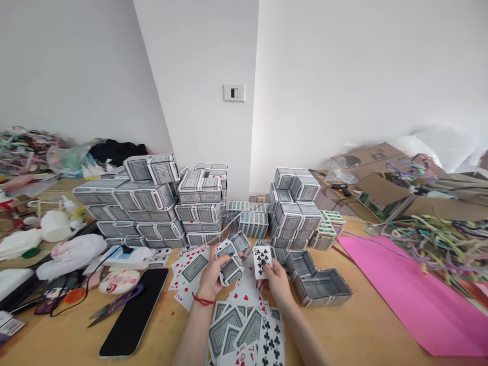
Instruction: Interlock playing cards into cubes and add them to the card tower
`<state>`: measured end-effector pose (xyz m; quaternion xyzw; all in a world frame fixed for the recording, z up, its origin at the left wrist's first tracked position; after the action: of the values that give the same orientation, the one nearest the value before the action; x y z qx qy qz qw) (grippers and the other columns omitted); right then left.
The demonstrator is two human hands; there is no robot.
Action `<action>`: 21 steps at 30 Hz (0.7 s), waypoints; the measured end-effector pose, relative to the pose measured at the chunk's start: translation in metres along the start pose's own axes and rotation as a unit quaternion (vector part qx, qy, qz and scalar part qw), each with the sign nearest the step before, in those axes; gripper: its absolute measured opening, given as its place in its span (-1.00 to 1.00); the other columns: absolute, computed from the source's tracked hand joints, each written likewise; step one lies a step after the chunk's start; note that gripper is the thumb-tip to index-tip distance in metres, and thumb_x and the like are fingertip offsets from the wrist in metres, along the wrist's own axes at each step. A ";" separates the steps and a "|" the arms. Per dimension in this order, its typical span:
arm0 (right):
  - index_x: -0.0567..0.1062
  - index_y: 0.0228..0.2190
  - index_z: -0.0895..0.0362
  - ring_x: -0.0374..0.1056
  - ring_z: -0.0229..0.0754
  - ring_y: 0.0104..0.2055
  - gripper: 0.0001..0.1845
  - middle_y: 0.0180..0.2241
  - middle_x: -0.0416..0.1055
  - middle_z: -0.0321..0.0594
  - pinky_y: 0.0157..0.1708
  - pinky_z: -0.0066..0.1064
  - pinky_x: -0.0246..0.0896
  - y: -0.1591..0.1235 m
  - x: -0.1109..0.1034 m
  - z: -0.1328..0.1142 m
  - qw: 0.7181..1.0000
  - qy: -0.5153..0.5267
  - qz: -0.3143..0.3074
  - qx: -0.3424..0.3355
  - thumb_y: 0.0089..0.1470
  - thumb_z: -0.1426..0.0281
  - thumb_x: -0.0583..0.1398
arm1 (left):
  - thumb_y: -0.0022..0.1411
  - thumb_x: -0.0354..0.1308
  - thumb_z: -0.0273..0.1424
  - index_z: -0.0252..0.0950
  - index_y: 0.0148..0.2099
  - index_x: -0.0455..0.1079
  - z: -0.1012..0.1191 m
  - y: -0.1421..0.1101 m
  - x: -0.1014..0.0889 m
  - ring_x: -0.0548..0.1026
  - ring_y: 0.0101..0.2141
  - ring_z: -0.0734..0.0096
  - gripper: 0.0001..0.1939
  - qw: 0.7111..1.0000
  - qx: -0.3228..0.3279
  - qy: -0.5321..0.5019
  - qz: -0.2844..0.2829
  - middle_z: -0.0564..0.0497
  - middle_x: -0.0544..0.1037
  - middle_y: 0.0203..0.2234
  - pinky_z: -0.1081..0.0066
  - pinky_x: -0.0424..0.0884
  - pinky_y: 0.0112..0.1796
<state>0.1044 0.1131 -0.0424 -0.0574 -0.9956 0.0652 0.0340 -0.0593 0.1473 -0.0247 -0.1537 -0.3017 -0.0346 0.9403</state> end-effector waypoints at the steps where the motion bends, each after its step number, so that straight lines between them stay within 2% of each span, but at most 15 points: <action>1: 0.20 -0.43 0.10 0.23 -0.26 -0.73 -0.66 -0.62 0.34 -0.33 -0.71 -0.44 0.12 0.000 0.001 0.001 0.999 0.045 -0.007 -0.001 -0.06 0.08 0.04 | -0.04 0.16 -0.49 -0.21 0.08 0.01 -0.001 0.000 0.000 0.54 -0.36 0.16 -0.38 1.000 -0.002 -0.004 -0.001 -0.09 0.57 -0.38 0.32 0.44 -0.43; 4: 0.18 -0.41 0.09 0.19 -0.31 -0.76 -0.63 -0.62 0.35 -0.35 -0.73 -0.46 0.12 -0.004 0.007 -0.002 0.995 0.096 -0.026 -0.018 -0.08 0.05 0.08 | -0.04 0.15 -0.50 -0.26 0.03 0.09 -0.002 0.001 0.001 0.54 -0.35 0.19 -0.45 1.000 -0.004 -0.012 -0.001 -0.09 0.57 -0.41 0.35 0.43 -0.41; 11: 0.24 -0.39 0.11 0.14 -0.31 -0.80 -0.60 -0.77 0.18 -0.46 -0.80 -0.52 0.00 -0.009 0.016 -0.006 0.998 0.038 -0.031 -0.046 -0.05 0.02 0.06 | -0.08 0.19 -0.49 -0.16 0.10 0.01 -0.005 -0.001 0.001 0.55 -0.38 0.19 -0.31 1.000 -0.016 -0.002 0.019 -0.02 0.57 -0.38 0.32 0.45 -0.40; 14: 0.25 -0.38 0.11 0.15 -0.30 -0.80 -0.58 -0.77 0.18 -0.45 -0.81 -0.52 0.00 -0.009 0.016 -0.005 0.998 0.030 -0.026 -0.038 -0.06 0.00 0.07 | -0.07 0.18 -0.49 -0.16 0.13 -0.03 -0.005 -0.002 0.001 0.55 -0.39 0.17 -0.28 1.000 -0.013 -0.001 0.014 -0.03 0.57 -0.40 0.31 0.45 -0.42; 21: 0.28 -0.36 0.13 0.12 -0.31 -0.80 -0.54 -0.74 0.20 -0.42 -0.80 -0.50 0.02 -0.009 0.017 -0.003 0.998 0.032 -0.030 -0.045 -0.09 -0.01 0.09 | -0.06 0.18 -0.49 -0.16 0.10 0.04 -0.002 -0.001 0.000 0.55 -0.36 0.19 -0.34 1.000 0.014 0.007 0.008 -0.02 0.56 -0.37 0.31 0.45 -0.38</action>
<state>0.0870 0.1065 -0.0377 -0.0306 -0.9972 0.0172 0.0656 -0.0584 0.1451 -0.0263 -0.1424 -0.2941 -0.0243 0.9448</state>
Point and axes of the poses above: each hand's wrist, its own y-axis towards the middle knuckle, its own x-axis out of the palm, z = x × y, the point moved 4 cm from there along y, towards the middle knuckle
